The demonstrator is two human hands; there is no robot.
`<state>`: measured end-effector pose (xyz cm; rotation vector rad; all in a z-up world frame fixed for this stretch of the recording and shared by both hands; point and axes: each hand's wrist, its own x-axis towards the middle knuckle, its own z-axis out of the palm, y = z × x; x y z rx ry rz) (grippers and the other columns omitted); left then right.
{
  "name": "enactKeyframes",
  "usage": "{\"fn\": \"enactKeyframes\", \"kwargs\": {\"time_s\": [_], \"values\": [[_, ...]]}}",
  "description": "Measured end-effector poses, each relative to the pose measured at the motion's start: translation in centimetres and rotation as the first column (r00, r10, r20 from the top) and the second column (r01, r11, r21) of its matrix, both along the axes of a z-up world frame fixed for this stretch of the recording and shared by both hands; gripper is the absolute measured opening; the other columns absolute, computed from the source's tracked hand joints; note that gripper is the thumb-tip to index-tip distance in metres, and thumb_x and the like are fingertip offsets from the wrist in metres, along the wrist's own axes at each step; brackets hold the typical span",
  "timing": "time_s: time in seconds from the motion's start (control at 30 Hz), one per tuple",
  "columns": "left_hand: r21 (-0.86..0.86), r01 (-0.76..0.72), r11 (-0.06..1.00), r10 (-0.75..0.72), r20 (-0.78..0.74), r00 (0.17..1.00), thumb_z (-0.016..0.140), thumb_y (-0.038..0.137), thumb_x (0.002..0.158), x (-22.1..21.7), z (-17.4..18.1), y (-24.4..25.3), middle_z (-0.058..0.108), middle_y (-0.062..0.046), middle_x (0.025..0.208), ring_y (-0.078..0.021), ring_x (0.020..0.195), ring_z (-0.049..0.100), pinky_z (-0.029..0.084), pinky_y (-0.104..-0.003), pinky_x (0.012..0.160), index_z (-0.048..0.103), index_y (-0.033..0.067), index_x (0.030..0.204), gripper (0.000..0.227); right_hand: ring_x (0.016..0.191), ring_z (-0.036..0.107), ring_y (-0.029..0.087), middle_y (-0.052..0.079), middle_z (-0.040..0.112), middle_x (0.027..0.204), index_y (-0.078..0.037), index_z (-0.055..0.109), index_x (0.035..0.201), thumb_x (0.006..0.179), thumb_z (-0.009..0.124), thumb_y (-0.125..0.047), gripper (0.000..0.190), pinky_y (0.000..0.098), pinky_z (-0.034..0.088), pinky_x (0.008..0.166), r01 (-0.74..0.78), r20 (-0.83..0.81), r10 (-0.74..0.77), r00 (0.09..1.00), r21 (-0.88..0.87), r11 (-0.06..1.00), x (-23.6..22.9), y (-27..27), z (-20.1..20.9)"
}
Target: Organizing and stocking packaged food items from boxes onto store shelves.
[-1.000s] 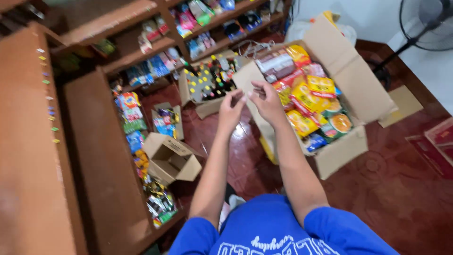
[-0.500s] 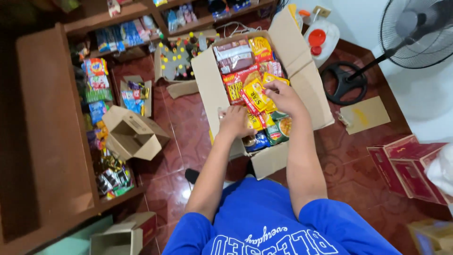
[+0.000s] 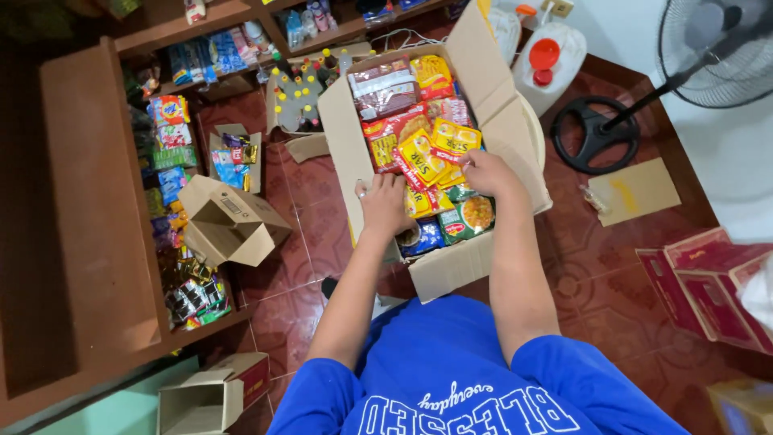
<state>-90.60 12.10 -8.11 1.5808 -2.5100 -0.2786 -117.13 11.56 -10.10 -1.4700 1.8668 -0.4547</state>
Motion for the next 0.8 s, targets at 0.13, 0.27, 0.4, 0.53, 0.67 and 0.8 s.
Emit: {"fn": "enactKeyframes", "kwargs": {"time_s": [0.13,0.27,0.4,0.53,0.67,0.8], "values": [[-0.047,0.007,0.999,-0.011,-0.101,0.995,0.092,0.034,0.039,0.0,0.3,0.2,0.059,-0.004,0.116,-0.0255,0.116,0.052,0.036,-0.062,0.093,0.061,0.0135,0.123,0.092,0.104,0.070,0.034,0.019,0.074,0.110,-0.009,0.073,0.111,0.092,0.061,-0.016,0.024,0.0432,0.053,0.091,0.045,-0.079,-0.034,0.996,0.137,0.990,-2.4,0.0,-3.4],[0.052,0.009,0.999,-0.002,-0.144,0.990,0.095,0.037,0.040,-0.9,3.1,0.7,0.057,-0.012,0.117,-0.0316,0.115,0.050,0.034,-0.064,0.090,0.059,0.0064,0.120,0.093,0.108,0.069,0.039,0.024,0.071,0.116,-0.006,0.072,0.114,0.093,0.065,-0.019,0.026,0.0464,0.054,0.094,0.056,-0.215,-0.008,0.977,0.217,0.975,-1.6,0.3,-1.6],[0.248,0.061,0.967,-0.060,-0.010,0.998,0.083,0.044,0.073,-4.0,2.9,2.0,0.071,-0.015,0.106,-0.0350,0.105,0.064,0.042,-0.061,0.097,0.072,0.0087,0.102,0.047,0.112,0.066,0.043,0.028,0.068,0.119,-0.001,0.068,0.119,0.092,0.070,-0.025,0.035,0.0491,0.053,0.098,0.128,-0.251,-0.064,0.966,0.246,0.961,0.0,0.5,-3.5],[0.465,0.028,0.885,-0.043,0.021,0.999,0.074,0.050,0.086,-7.0,-1.2,3.8,0.075,-0.021,0.097,-0.0409,0.089,0.073,0.058,-0.054,0.080,0.078,0.0060,0.097,0.045,0.113,0.065,0.044,0.029,0.068,0.119,0.000,0.069,0.118,0.087,0.074,-0.023,0.040,0.0502,0.053,0.096,0.208,-0.218,-0.170,0.961,0.169,0.963,0.8,0.1,-7.1],[0.510,-0.052,0.858,0.027,0.055,0.998,0.075,0.055,0.084,-8.1,-0.9,4.6,0.075,-0.020,0.101,-0.0382,0.095,0.073,0.059,-0.051,0.080,0.077,0.0052,0.101,0.053,0.107,0.068,0.042,0.028,0.071,0.112,0.002,0.070,0.111,0.073,0.086,-0.026,0.050,0.0480,0.055,0.092,0.227,-0.241,-0.207,0.948,0.057,0.972,0.0,0.1,-6.5],[0.564,-0.144,0.813,0.208,-0.051,0.977,0.085,0.053,0.075,-7.9,-2.8,4.8,0.073,-0.021,0.097,-0.0391,0.092,0.072,0.056,-0.051,0.077,0.075,0.0036,0.098,0.056,0.096,0.076,0.035,0.023,0.076,0.101,0.001,0.074,0.098,0.060,0.096,-0.037,0.058,0.0431,0.059,0.088,0.254,-0.137,-0.242,0.961,0.082,0.964,1.0,2.0,2.3]]}}
